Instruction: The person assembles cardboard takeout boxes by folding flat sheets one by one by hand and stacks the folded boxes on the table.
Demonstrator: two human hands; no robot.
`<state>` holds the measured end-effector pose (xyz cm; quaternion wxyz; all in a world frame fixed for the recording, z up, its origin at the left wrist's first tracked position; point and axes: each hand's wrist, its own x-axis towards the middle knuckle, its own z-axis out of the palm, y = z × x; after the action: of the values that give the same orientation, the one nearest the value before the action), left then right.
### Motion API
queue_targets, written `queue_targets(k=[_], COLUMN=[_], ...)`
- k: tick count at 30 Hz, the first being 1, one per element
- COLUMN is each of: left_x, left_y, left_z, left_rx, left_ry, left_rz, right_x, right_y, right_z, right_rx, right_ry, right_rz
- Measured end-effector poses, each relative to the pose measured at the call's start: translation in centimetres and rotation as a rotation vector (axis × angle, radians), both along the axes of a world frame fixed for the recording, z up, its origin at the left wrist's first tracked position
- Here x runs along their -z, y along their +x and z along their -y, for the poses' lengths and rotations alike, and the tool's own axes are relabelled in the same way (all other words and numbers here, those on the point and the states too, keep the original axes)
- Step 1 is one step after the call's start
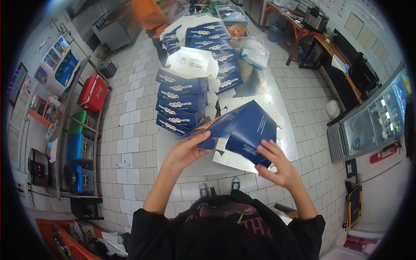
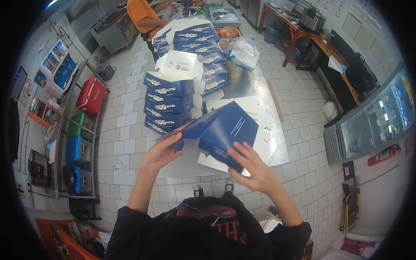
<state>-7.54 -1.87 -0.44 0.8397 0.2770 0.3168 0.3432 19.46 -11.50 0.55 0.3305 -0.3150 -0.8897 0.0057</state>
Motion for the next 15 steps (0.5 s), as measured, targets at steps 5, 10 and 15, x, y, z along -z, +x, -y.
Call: queue_targets(k=[5, 10, 15], left_x=[-1.4, 3.3, 3.4], left_y=[4.7, 5.3, 4.8], left_z=[4.7, 5.3, 5.7], left_rx=[-0.163, -0.472, -0.383], left_ry=[0.175, 0.498, 0.314], left_rz=[-0.047, -0.401, -0.246], right_x=[1.5, 2.1, 2.3], right_y=[-2.7, -2.8, -3.0], right_z=[-0.8, -0.8, -0.5], right_rx=[0.209, 0.145, 0.082], right_ry=[0.099, 0.056, -0.022], right_rz=[-0.296, -0.302, -0.284])
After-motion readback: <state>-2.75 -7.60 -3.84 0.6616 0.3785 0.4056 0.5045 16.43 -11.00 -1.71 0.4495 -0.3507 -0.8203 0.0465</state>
